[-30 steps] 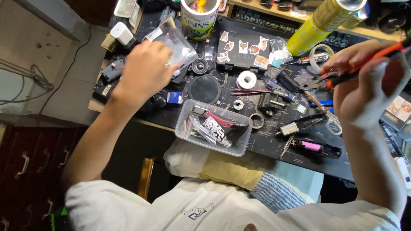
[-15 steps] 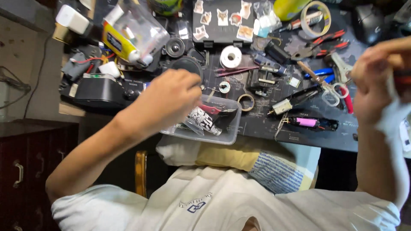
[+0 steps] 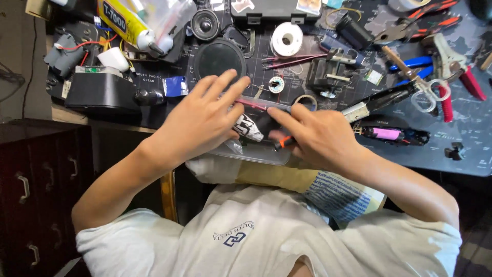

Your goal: Disassembling the casing and internal components of a small electronic device using a screwdriver and soldering iron.

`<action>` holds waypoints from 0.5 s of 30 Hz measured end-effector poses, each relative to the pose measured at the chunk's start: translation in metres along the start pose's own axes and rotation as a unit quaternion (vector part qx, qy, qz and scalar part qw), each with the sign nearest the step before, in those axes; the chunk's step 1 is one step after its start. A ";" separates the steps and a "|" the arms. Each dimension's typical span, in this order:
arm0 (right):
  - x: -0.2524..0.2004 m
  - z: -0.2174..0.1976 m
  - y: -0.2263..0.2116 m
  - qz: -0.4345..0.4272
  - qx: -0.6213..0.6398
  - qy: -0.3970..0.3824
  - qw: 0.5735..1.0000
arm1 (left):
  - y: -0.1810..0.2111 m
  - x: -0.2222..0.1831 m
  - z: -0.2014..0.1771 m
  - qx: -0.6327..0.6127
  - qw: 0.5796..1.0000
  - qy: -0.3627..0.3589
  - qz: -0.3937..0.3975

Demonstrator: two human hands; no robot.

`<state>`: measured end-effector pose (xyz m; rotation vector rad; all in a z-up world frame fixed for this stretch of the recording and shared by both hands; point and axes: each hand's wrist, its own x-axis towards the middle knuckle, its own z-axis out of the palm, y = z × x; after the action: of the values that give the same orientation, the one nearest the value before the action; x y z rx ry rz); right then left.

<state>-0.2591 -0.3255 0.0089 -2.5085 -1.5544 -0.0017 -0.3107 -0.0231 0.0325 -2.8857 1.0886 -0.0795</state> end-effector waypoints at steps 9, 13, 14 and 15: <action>0.010 0.008 0.015 0.015 0.100 0.046 0.994 | -0.003 -0.019 -0.004 -0.018 0.999 0.022 -0.020; 0.010 -0.003 0.009 0.002 0.047 -0.002 0.999 | -0.001 -0.021 -0.005 -0.014 0.999 0.017 -0.025; 0.011 -0.007 0.007 0.005 0.005 -0.021 1.000 | -0.002 -0.021 -0.004 -0.013 0.999 0.019 -0.024; 0.014 -0.009 0.004 0.006 0.005 -0.023 1.000 | -0.002 -0.022 -0.004 -0.015 0.999 0.019 -0.024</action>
<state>-0.2479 -0.3160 0.0185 -2.5269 -1.5514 0.0652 -0.3263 -0.0076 0.0361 -2.9488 1.0362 -0.1209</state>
